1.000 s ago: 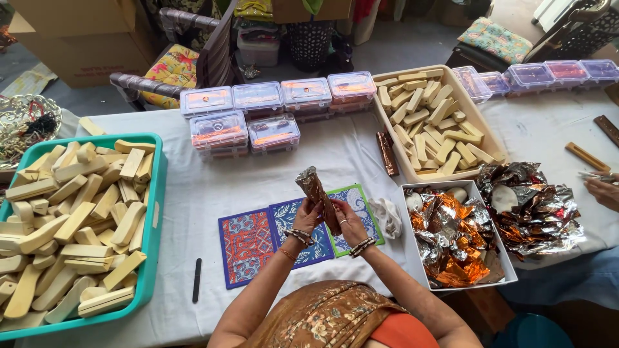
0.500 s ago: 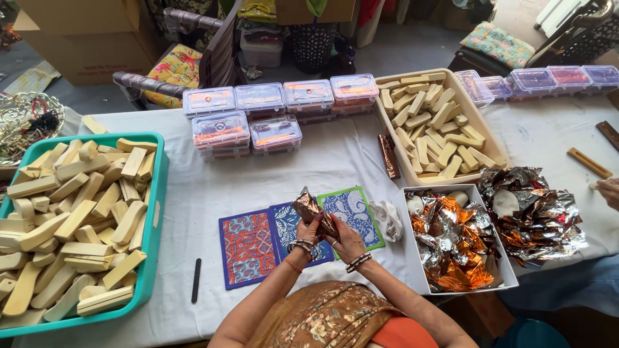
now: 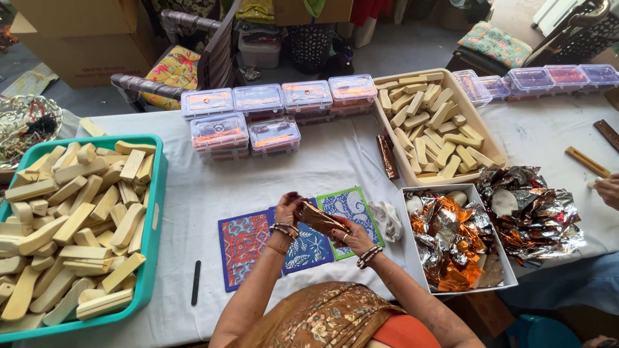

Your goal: The person wraps a small item in foil and places it on a patterned mat. They then wipe a plastic container with a cloth and place the wrapped item inside. Finally, they close the container and set it aside.

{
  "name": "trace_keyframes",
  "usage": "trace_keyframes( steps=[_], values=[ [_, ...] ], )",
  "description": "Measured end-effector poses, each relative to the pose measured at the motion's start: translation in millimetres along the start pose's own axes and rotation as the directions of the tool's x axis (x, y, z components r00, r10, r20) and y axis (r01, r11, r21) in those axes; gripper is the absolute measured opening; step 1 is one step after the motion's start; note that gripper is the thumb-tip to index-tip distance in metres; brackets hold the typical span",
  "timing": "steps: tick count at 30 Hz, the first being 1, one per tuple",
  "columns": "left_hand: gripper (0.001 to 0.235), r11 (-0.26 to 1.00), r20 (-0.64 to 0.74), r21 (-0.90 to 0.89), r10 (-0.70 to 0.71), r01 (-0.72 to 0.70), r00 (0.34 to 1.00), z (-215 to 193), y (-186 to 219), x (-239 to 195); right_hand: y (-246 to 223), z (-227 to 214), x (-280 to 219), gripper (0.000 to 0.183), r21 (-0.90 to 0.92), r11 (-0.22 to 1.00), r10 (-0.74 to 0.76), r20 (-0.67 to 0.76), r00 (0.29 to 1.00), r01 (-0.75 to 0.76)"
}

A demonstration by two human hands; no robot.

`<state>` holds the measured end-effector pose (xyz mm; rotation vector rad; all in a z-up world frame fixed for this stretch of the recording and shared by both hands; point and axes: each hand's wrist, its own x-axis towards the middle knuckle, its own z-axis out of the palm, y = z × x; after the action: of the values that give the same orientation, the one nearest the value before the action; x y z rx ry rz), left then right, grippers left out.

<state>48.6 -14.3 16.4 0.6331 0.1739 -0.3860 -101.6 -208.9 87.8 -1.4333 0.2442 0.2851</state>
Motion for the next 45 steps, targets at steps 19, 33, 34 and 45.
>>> trace_keyframes(
  steps=[19, 33, 34, 45],
  values=[
    [0.086, -0.659, 0.248, 0.660, -0.263, -0.362, 0.932, 10, -7, -76, 18, -187, 202, 0.037, 0.245, 0.939, -0.025, -0.648, 0.761, 0.240],
    [0.082, -0.640, 0.210, 0.682, -0.291, -0.353, 0.933, 22, 3, -78, 76, -271, 268, 0.045, -0.150, 0.976, -0.043, -0.840, 0.541, -0.155],
    [0.082, -0.641, 0.207, 0.683, -0.291, -0.351, 0.934, 22, 4, -78, 72, -266, 266, 0.045, -0.149, 0.976, -0.042, -0.839, 0.543, -0.156],
    [0.085, -0.629, 0.165, 0.698, -0.324, -0.343, 0.932, 22, 2, -78, -12, -180, 201, 0.057, -0.412, 0.557, -0.212, -0.910, 0.357, -0.721]
  ],
)
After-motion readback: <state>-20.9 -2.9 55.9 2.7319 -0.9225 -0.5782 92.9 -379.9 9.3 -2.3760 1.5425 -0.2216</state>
